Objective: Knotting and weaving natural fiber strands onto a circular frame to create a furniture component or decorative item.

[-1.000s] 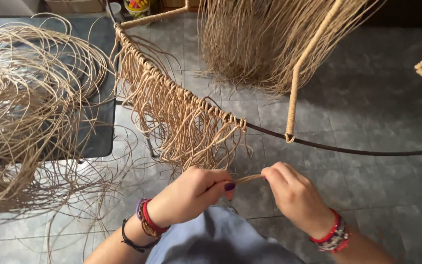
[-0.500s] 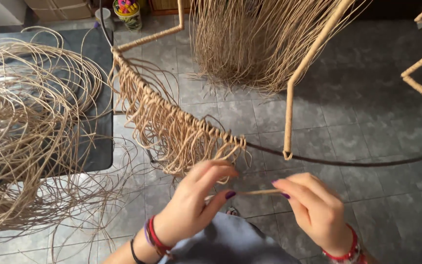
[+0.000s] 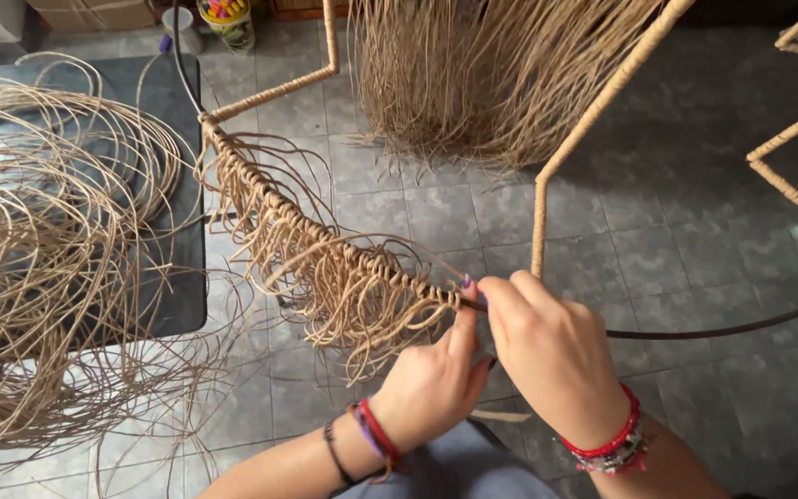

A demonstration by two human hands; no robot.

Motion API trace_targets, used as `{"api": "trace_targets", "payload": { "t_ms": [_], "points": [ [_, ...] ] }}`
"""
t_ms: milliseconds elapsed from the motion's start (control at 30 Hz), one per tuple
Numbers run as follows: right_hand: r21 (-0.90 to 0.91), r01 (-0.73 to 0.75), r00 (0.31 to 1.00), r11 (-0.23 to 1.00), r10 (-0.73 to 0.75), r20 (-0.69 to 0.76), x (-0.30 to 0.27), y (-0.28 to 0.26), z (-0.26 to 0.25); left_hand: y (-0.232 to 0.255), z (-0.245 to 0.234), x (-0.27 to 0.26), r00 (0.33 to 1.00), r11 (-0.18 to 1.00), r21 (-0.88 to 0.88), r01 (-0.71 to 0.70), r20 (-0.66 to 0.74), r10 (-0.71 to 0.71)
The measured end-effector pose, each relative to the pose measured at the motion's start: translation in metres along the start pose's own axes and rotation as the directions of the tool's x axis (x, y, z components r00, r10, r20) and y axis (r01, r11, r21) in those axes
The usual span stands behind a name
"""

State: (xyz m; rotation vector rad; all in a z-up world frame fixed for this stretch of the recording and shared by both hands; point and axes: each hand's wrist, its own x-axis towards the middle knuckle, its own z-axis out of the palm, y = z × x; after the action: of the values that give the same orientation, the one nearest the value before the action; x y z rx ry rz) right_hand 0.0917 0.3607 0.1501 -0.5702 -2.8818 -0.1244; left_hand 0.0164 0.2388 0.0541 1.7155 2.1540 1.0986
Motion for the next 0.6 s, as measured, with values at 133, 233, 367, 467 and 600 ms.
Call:
{"api": "trace_targets", "payload": {
  "t_ms": [133,233,367,467,600],
  "points": [
    [0.065,0.093,0.996,0.994,-0.091,-0.026,-0.015,0.003,0.006,-0.012,0.024,0.006,0.990,0.994,0.107,-0.003,-0.137,0.018],
    [0.392,0.042,0.990,0.919,0.015,-0.142,-0.042,-0.001,0.018,-0.016,0.020,0.003,0.979,0.920,-0.359,0.157,-0.066,-0.193],
    [0.762,-0.064,0.983,0.644,0.173,-0.064,-0.075,0.003,0.055,-0.024,0.025,-0.016,0.867,0.166,-0.857,0.488,0.453,-0.210],
    [0.827,-0.004,1.000,0.563,0.018,-0.008,-0.071,0.013,0.062,-0.007,-0.017,-0.021,0.909,0.534,-0.762,0.366,0.414,-0.032],
    [0.784,0.322,0.917,0.531,-0.380,-0.119,-0.076,0.040,0.084,0.018,-0.098,-0.004,0.947,0.828,-0.507,-0.241,0.063,0.314]
  ]
}}
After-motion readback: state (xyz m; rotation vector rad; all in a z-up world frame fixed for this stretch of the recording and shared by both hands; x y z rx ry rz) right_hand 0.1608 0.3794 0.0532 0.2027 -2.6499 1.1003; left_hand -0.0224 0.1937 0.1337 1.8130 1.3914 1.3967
